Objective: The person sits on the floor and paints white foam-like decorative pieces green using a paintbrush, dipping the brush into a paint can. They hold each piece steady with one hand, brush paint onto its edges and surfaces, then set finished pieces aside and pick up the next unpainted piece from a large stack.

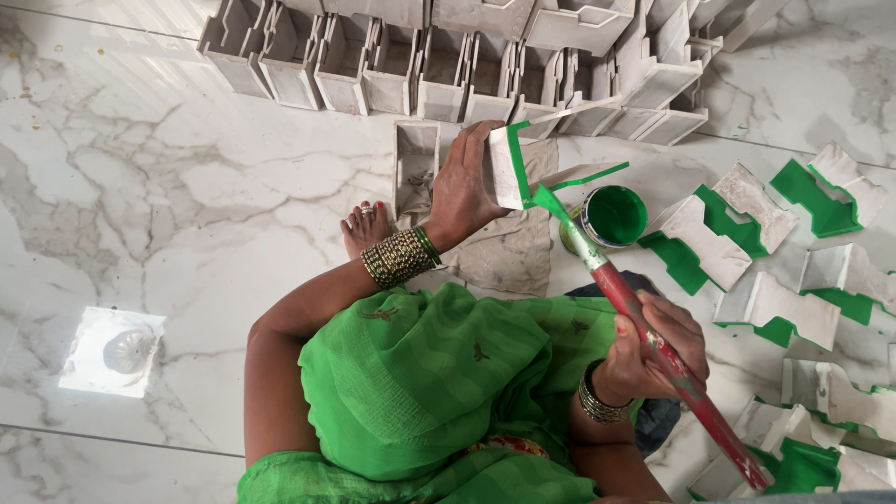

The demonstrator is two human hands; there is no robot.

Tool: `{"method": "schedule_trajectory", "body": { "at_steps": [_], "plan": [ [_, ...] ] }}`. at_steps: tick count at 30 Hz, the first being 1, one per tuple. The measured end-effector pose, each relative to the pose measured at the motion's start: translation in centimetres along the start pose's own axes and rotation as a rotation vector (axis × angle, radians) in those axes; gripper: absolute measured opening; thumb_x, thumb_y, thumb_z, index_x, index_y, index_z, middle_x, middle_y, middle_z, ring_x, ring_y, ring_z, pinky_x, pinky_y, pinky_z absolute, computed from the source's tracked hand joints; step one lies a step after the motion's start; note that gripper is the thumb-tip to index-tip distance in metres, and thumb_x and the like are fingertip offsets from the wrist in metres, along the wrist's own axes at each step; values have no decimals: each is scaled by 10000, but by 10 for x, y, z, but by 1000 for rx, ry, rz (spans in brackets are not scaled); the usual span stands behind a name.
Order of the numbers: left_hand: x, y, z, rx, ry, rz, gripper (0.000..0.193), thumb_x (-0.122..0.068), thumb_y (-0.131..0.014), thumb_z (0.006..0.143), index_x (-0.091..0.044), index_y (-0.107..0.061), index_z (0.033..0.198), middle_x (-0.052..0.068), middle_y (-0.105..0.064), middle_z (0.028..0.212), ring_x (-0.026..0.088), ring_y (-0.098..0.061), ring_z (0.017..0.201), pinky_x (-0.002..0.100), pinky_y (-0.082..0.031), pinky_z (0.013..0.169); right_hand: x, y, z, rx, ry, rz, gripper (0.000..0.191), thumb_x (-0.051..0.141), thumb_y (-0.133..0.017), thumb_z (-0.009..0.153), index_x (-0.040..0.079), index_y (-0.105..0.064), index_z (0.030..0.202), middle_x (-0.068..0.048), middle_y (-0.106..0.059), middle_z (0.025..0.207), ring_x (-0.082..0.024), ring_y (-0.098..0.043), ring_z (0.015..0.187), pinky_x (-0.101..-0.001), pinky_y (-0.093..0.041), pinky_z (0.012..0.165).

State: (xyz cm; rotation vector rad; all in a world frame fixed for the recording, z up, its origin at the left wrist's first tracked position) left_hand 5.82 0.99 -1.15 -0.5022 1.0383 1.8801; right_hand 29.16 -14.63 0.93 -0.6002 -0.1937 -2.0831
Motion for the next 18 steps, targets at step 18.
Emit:
{"method": "schedule_trajectory", "body": {
  "at_steps": [18],
  "plan": [
    [-2, 1, 1, 9, -2, 8, 1101, -327, -1009, 588, -107, -373, 1460, 153, -494, 1397, 368, -535, 1293, 453, -487, 1083, 10, 3, 7, 63, 24, -39, 259, 65, -840, 862, -60, -649, 986, -226, -707, 940, -320, -741, 855, -341, -609, 752]
  ]
}}
Point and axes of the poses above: each hand's wrist, its own z-axis towards the middle knuckle, its own y-axis out of the back of the hand, x = y × z, the point moved 1 cm from there along z, towards the middle knuckle
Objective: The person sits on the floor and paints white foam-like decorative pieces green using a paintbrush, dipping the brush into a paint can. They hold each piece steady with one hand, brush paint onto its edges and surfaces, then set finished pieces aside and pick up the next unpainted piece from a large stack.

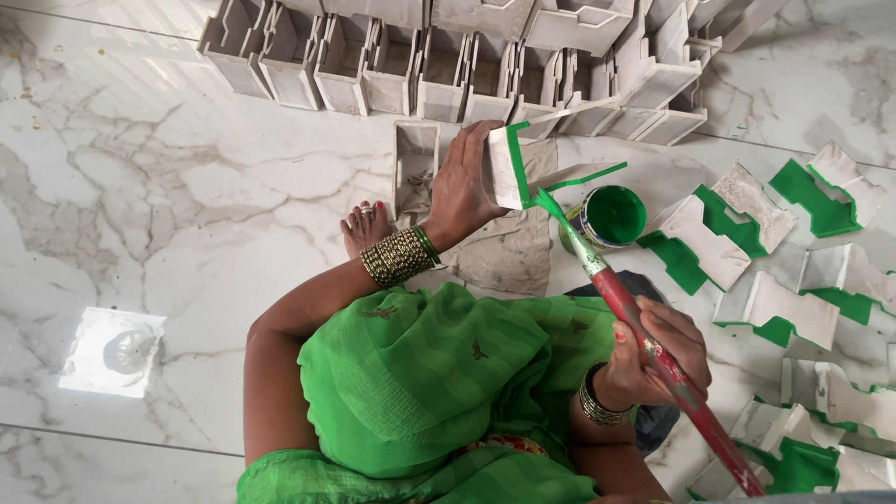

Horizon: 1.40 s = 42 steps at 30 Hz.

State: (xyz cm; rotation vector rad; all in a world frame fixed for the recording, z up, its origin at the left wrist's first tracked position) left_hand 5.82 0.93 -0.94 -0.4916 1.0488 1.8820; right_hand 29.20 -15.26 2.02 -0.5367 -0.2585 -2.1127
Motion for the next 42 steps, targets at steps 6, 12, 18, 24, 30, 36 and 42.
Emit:
{"method": "schedule_trajectory", "body": {
  "at_steps": [6, 12, 18, 24, 30, 36, 42],
  "plan": [
    [0, 0, 0, 0, -4, 3, 1106, -317, -998, 573, -108, -375, 1463, 153, -493, 1408, 365, -528, 1308, 446, -486, 1090, 2, -1, 0, 77, -35, -13, 256, 40, -840, 880, -78, -651, 1008, -244, -708, 958, -331, -740, 848, -362, -627, 795],
    [0, 0, -1, -19, -26, 2, 1092, -332, -1003, 591, -112, -383, 1463, 148, -493, 1414, 365, -517, 1323, 446, -476, 1101, 2, 0, 1, 39, -3, 4, 278, 43, -840, 845, -83, -640, 991, -239, -705, 938, -326, -741, 869, -354, -621, 773],
    [1, 0, -1, -1, 0, 4, 1091, -326, -1002, 598, -108, -377, 1466, 153, -488, 1420, 360, -516, 1315, 445, -477, 1095, 4, 1, 0, 10, -55, 7, 257, 36, -834, 875, -77, -654, 1019, -244, -705, 987, -307, -744, 874, -347, -629, 787],
    [0, 0, -2, -5, -22, 6, 1106, -305, -1005, 573, -114, -382, 1467, 146, -491, 1418, 362, -514, 1326, 443, -476, 1107, 4, -2, -1, 84, -49, -26, 255, 25, -830, 878, -85, -644, 1015, -249, -708, 983, -316, -742, 876, -358, -624, 800],
    [1, 0, -1, -5, -8, 2, 1101, -318, -1001, 579, -111, -383, 1467, 144, -489, 1416, 357, -513, 1325, 440, -473, 1110, 3, -2, -1, -1, -35, 13, 252, 29, -825, 876, -69, -642, 1018, -224, -699, 977, -310, -741, 863, -352, -628, 770],
    [1, -1, -1, -25, -24, 1, 1070, -331, -993, 603, -109, -397, 1463, 145, -490, 1427, 357, -511, 1337, 445, -472, 1113, -4, 1, -4, 20, -60, -26, 256, 3, -824, 904, -92, -640, 1055, -250, -701, 1035, -335, -733, 910, -389, -627, 834],
    [0, 1, -3, 13, -95, -41, 1062, -373, -996, 633, -111, -399, 1472, 156, -488, 1452, 369, -517, 1356, 450, -473, 1129, -20, -1, -5, -139, 14, -14, 303, 28, -857, 871, -99, -621, 1012, -264, -692, 1011, -353, -737, 949, -394, -659, 796]
  ]
}}
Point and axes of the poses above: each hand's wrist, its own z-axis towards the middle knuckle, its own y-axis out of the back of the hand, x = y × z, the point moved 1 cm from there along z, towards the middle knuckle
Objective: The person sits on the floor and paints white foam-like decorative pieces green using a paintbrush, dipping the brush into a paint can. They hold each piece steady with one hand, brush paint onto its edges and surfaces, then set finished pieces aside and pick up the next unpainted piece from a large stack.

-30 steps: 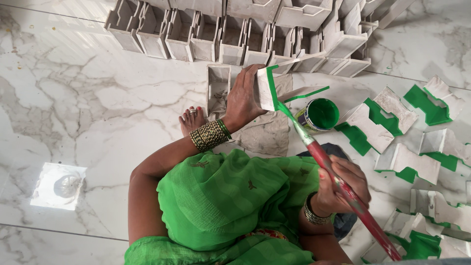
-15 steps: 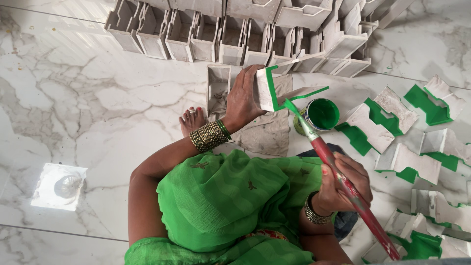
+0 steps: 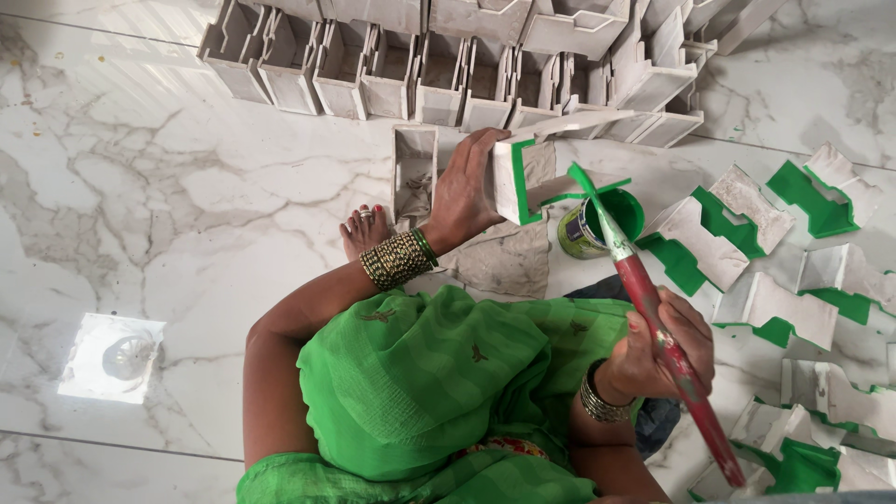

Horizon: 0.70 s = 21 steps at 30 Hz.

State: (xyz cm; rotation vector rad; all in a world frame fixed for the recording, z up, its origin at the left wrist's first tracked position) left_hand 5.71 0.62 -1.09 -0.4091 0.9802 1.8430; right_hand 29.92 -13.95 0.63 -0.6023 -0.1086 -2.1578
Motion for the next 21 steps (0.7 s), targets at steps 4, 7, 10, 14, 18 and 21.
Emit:
{"method": "schedule_trajectory", "body": {
  "at_steps": [4, 7, 10, 14, 18, 21],
  "plan": [
    [0, -1, -2, 60, -17, -86, 1067, -381, -991, 631, -104, -390, 1469, 166, -487, 1448, 381, -524, 1348, 453, -477, 1126, -5, -9, -3, 55, 11, 30, 327, 67, -866, 877, -89, -614, 1017, -261, -700, 1021, -353, -744, 961, -406, -678, 800],
    [2, -2, -3, 71, -57, -109, 1070, -365, -993, 640, -94, -385, 1478, 171, -483, 1451, 391, -510, 1366, 459, -465, 1148, -3, -15, -3, 127, 48, -132, 292, 54, -853, 879, -81, -630, 1010, -271, -719, 1031, -364, -751, 964, -411, -669, 819],
    [4, -3, -4, 56, -83, -137, 1076, -354, -992, 644, -81, -375, 1482, 167, -485, 1479, 381, -495, 1385, 455, -450, 1172, 0, -23, -3, 141, 71, -156, 281, 45, -858, 888, -70, -633, 1010, -258, -724, 1035, -371, -757, 967, -436, -674, 861],
    [7, -2, -6, 25, -147, -174, 1059, -323, -997, 687, -73, -369, 1503, 164, -469, 1517, 365, -469, 1442, 447, -414, 1230, 6, -29, -3, 161, 114, -137, 254, 43, -852, 865, -45, -646, 985, -247, -725, 1022, -360, -753, 943, -442, -664, 854],
    [7, -2, -5, 20, -174, -191, 1061, -308, -1002, 680, -72, -375, 1502, 157, -484, 1518, 356, -462, 1455, 447, -394, 1250, 13, -30, -2, 196, 142, -76, 255, 47, -845, 855, -38, -648, 993, -233, -721, 1030, -350, -746, 943, -443, -652, 862],
    [7, -1, -5, 10, -179, -201, 1067, -313, -1004, 672, -68, -374, 1498, 165, -478, 1513, 353, -460, 1449, 445, -391, 1246, 18, -31, -2, 226, 148, -48, 248, 35, -841, 866, -35, -643, 997, -216, -717, 1035, -353, -746, 948, -442, -658, 855]
  ]
}}
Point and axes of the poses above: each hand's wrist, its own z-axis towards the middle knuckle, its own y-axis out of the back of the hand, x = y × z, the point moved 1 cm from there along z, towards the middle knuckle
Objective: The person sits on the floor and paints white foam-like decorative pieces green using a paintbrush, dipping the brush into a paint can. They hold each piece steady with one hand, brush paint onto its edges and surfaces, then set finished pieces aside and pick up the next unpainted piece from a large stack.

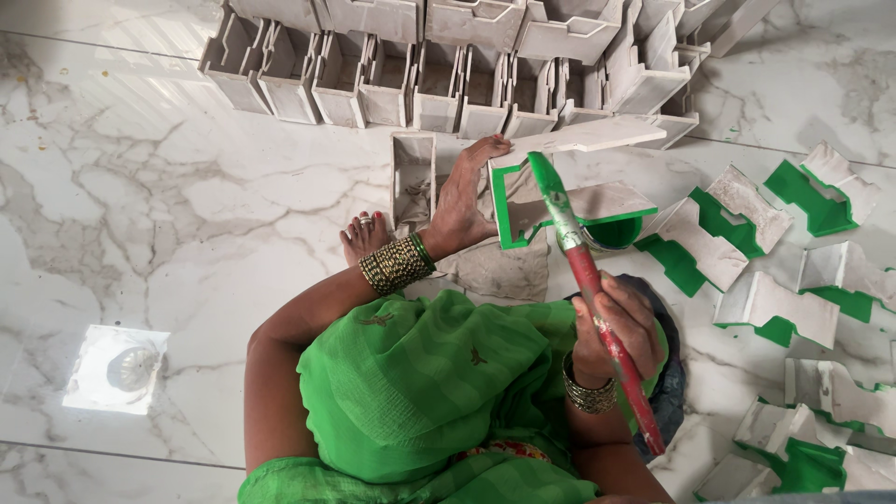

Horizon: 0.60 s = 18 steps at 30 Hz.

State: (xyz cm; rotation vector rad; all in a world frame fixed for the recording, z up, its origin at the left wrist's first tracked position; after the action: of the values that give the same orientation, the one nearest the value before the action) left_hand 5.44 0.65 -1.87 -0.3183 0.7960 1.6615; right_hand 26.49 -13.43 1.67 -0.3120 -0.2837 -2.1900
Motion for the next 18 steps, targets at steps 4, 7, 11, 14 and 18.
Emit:
{"method": "schedule_trajectory", "body": {
  "at_steps": [4, 7, 11, 14, 18],
  "plan": [
    [0, 0, 0, -3, -10, -19, 1063, -300, -999, 664, -71, -377, 1496, 162, -480, 1516, 351, -457, 1461, 445, -390, 1255, 7, -1, -1, 36, 5, 18, 253, 37, -842, 862, -39, -641, 995, -221, -714, 1039, -366, -742, 948, -446, -656, 843],
    [0, 1, 0, -13, -7, -4, 1054, -302, -1001, 682, -72, -374, 1497, 160, -482, 1518, 351, -456, 1463, 444, -386, 1258, 12, 7, 0, 99, -36, 38, 242, 25, -838, 865, -31, -634, 982, -210, -710, 1021, -353, -739, 946, -446, -651, 847],
    [1, 2, -1, -13, 15, 10, 1053, -307, -996, 678, -73, -376, 1497, 165, -479, 1517, 355, -458, 1459, 442, -390, 1251, 12, 12, 2, -6, -24, 11, 249, 46, -832, 860, -33, -631, 985, -195, -709, 1017, -347, -740, 946, -454, -659, 858],
    [0, 1, 0, -1, 8, 7, 1059, -313, -998, 676, -75, -375, 1499, 164, -477, 1516, 358, -454, 1461, 446, -386, 1255, 11, 8, 2, -43, -10, 4, 257, 55, -840, 859, -31, -629, 977, -200, -711, 1002, -347, -743, 938, -452, -663, 850],
    [-1, -1, 0, 18, 12, 1, 1058, -320, -1003, 675, -77, -382, 1497, 168, -471, 1522, 358, -452, 1465, 445, -388, 1255, 15, 4, 0, 44, -36, 48, 263, 60, -846, 855, -24, -624, 969, -218, -708, 1002, -357, -739, 936, -446, -647, 845]
  ]
}}
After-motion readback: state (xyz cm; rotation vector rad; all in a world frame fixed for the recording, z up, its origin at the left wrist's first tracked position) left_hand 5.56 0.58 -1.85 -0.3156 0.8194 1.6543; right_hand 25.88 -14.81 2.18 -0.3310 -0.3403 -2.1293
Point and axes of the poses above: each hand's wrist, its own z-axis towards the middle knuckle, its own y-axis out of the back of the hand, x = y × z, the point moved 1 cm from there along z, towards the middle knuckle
